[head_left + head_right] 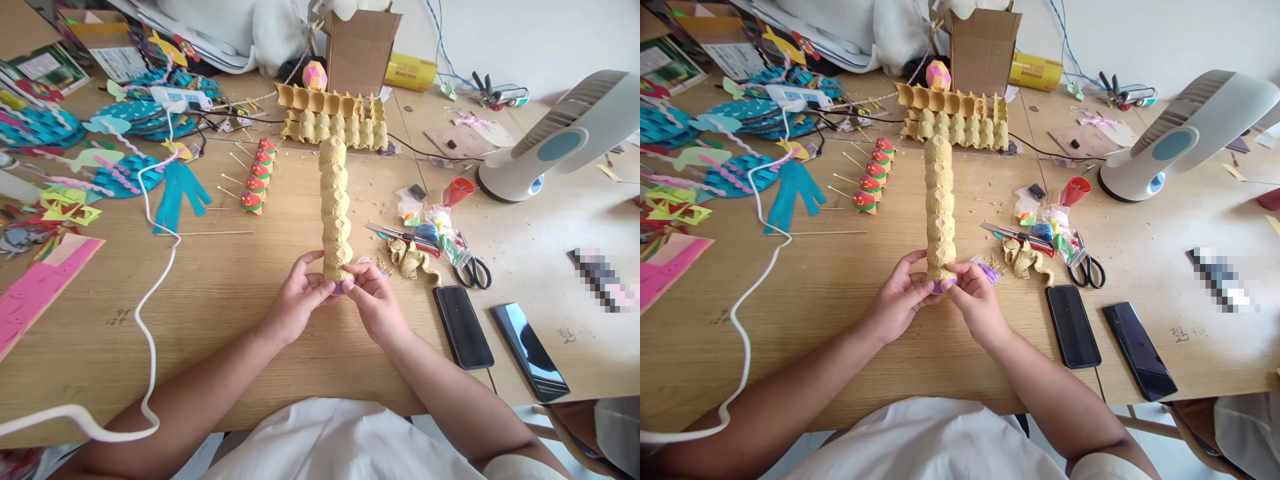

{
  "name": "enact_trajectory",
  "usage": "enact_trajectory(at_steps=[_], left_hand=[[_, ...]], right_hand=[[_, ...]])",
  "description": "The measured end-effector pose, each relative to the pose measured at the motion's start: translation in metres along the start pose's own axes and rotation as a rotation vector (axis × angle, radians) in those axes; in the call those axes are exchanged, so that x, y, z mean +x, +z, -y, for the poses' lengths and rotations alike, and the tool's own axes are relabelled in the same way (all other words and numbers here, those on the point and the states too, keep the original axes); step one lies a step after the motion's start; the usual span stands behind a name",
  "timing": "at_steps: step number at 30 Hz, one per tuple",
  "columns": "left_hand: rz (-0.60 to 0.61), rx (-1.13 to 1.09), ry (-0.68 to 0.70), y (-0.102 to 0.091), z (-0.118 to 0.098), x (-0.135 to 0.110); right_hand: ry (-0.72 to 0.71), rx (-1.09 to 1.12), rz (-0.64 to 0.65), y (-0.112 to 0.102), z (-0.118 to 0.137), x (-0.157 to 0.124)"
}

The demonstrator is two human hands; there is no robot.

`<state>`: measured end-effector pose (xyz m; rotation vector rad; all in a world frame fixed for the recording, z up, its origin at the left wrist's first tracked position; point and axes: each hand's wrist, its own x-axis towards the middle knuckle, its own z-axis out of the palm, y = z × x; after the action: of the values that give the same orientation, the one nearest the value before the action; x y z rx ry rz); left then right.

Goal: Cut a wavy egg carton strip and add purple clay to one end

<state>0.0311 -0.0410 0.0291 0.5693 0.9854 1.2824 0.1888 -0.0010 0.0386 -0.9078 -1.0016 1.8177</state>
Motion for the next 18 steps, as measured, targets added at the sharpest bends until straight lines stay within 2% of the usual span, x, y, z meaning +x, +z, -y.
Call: enact_trajectory(at_steps=[10, 18], left_hand=[[0.079, -0.110, -0.034, -0.0041, -0.0030, 0.0031], [-0.053, -0.084, -0.084, -0.0015, -0.0032, 0.0018]], right_hand=[[0.076, 0.104, 0.036, -0.0027, 0.0023, 0.0044], [0.106, 0.089, 0.051, 0.0006, -0.0006, 0.0019]])
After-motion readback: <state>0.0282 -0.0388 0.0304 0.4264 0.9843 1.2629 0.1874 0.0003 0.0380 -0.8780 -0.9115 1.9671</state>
